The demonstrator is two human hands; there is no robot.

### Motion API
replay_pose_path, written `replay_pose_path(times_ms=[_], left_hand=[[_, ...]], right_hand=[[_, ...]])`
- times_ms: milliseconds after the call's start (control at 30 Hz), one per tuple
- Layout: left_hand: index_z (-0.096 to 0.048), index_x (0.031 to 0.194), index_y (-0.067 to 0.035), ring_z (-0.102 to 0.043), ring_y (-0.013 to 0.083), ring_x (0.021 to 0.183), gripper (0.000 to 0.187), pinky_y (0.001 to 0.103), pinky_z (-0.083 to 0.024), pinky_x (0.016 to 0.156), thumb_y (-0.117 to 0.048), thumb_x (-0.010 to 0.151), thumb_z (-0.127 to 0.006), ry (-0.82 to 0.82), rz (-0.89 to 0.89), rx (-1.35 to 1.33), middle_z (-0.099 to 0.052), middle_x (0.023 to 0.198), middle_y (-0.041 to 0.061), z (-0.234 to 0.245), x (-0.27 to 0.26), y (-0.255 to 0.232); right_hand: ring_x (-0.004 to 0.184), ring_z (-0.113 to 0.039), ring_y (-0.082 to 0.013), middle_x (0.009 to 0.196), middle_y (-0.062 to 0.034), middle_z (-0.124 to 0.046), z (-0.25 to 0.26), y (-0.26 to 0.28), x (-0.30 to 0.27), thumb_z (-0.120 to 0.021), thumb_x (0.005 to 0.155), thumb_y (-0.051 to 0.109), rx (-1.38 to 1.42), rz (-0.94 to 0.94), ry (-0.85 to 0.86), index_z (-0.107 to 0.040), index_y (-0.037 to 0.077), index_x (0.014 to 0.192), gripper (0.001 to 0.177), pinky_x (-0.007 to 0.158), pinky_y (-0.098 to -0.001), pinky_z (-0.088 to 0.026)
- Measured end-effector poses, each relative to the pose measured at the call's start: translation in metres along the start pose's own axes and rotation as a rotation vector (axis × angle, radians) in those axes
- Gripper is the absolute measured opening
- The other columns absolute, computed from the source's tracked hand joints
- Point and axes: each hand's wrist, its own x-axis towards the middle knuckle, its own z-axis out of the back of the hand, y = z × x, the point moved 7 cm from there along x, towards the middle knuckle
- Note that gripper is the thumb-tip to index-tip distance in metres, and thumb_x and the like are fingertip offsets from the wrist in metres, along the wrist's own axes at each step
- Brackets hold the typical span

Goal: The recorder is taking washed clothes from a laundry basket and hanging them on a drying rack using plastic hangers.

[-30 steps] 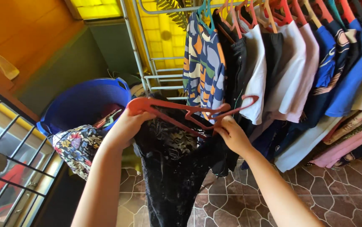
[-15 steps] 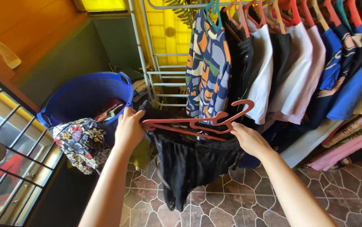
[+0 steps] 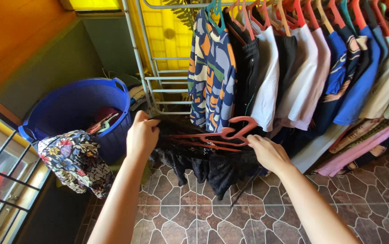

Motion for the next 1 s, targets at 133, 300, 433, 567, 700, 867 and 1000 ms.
replay_pose_path(times_ms=[133, 300, 433, 567, 700, 867, 1000], left_hand=[[-0.082, 0.099, -0.017, -0.068, 0.0333, 0.087, 0.022, 0.044, -0.056, 0.078, -0.012, 0.081, -0.070, 0.037, -0.041, 0.022, -0.063, 0.105, 0.010, -0.010, -0.005, -0.035], [-0.078, 0.117, -0.027, -0.067, 0.0336, 0.089, 0.038, 0.048, -0.054, 0.076, -0.014, 0.082, -0.068, 0.360, -0.098, 0.049, -0.062, 0.102, 0.010, 0.003, -0.015, -0.081], [-0.082, 0.107, -0.028, -0.071, 0.0246, 0.097, 0.023, 0.039, -0.058, 0.085, -0.025, 0.087, -0.071, 0.300, -0.348, -0.173, -0.070, 0.103, 0.001, 0.027, -0.002, -0.108], [-0.072, 0.122, -0.016, -0.065, 0.0341, 0.099, 0.039, 0.044, -0.050, 0.086, -0.034, 0.088, -0.073, 0.032, -0.544, -0.099, -0.068, 0.106, 0.010, 0.037, 0.013, -0.136], [-0.073, 0.100, -0.018, -0.070, 0.0272, 0.092, 0.022, 0.049, -0.046, 0.084, -0.037, 0.095, -0.064, 0.149, -0.454, 0.029, -0.076, 0.092, 0.004, 0.009, 0.028, -0.120], [-0.068, 0.109, -0.015, -0.067, 0.0377, 0.090, 0.027, 0.048, -0.052, 0.073, -0.039, 0.100, -0.060, 0.242, -0.353, -0.240, -0.073, 0.094, 0.012, 0.000, 0.026, -0.096], [-0.069, 0.111, -0.020, -0.068, 0.0391, 0.086, 0.025, 0.051, -0.052, 0.068, -0.038, 0.098, -0.058, 0.257, -0.338, -0.152, -0.073, 0.090, 0.012, 0.008, 0.022, -0.116]], right_hand=[[0.102, -0.068, -0.0323, 0.106, -0.0068, -0.069, 0.009, 0.031, 0.002, -0.058, 0.096, 0.011, -0.042, 0.060, -0.014, -0.060, 0.012, 0.109, 0.013, 0.073, -0.0454, -0.054], [0.099, -0.066, -0.0353, 0.109, -0.0119, -0.069, 0.030, 0.036, 0.013, -0.061, 0.099, 0.016, 0.231, 0.115, -0.284, -0.063, 0.010, 0.116, 0.018, 0.077, -0.0420, -0.053], [0.091, -0.071, -0.0272, 0.100, -0.0128, -0.069, 0.042, 0.036, 0.026, -0.059, 0.102, 0.017, 0.440, 0.044, -0.182, -0.062, 0.008, 0.119, 0.019, 0.079, -0.0350, -0.054], [0.093, -0.070, -0.0223, 0.102, -0.0116, -0.071, 0.067, 0.060, 0.038, -0.061, 0.102, 0.010, 0.515, 0.258, -0.252, -0.065, 0.001, 0.117, 0.018, 0.084, -0.0303, -0.052], [0.089, -0.072, -0.0177, 0.098, -0.0093, -0.075, 0.083, 0.055, 0.044, -0.070, 0.094, 0.009, 0.512, 0.243, -0.259, -0.074, 0.001, 0.110, 0.018, 0.082, -0.0277, -0.053], [0.092, -0.071, -0.0155, 0.104, -0.0075, -0.077, 0.107, 0.031, 0.043, -0.074, 0.089, 0.007, 0.574, 0.177, -0.347, -0.077, 0.004, 0.111, 0.022, 0.082, -0.0279, -0.053], [0.074, -0.067, -0.0176, 0.085, -0.0082, -0.068, 0.132, 0.048, 0.030, -0.076, 0.087, 0.003, 0.368, 0.013, -0.560, -0.080, 0.008, 0.105, 0.019, 0.068, -0.0292, -0.052]])
